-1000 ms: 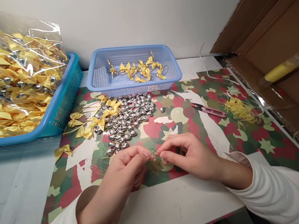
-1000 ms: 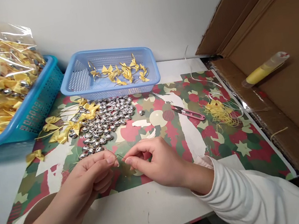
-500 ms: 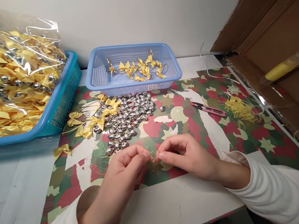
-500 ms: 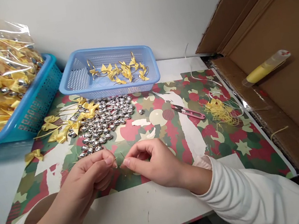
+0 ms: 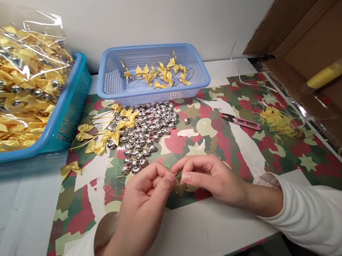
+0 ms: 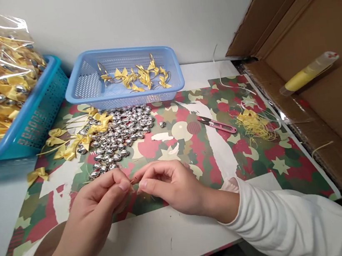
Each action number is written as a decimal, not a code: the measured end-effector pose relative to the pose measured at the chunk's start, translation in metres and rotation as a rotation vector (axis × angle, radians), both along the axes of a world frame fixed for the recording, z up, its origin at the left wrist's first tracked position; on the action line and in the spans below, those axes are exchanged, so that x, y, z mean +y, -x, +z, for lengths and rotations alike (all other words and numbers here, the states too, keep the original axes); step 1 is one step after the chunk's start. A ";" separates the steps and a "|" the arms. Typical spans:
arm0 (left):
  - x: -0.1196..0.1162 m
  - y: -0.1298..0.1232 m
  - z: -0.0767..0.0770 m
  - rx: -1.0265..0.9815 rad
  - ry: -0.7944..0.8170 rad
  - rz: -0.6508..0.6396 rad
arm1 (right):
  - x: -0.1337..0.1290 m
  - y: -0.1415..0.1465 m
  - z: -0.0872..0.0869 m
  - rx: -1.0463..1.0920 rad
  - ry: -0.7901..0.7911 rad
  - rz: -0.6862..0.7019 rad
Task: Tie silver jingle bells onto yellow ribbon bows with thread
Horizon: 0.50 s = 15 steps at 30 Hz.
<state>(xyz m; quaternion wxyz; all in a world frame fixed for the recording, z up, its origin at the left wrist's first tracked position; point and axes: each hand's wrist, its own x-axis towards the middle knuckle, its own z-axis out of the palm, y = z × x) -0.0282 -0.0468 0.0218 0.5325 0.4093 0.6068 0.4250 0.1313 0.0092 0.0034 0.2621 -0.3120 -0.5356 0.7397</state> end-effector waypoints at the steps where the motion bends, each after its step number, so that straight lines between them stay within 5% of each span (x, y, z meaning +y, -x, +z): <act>1: 0.001 -0.001 0.001 0.007 0.000 0.002 | 0.000 0.000 -0.001 0.003 0.000 -0.008; 15: 0.000 -0.002 -0.003 0.002 0.043 0.021 | -0.001 0.001 -0.003 -0.014 -0.037 -0.015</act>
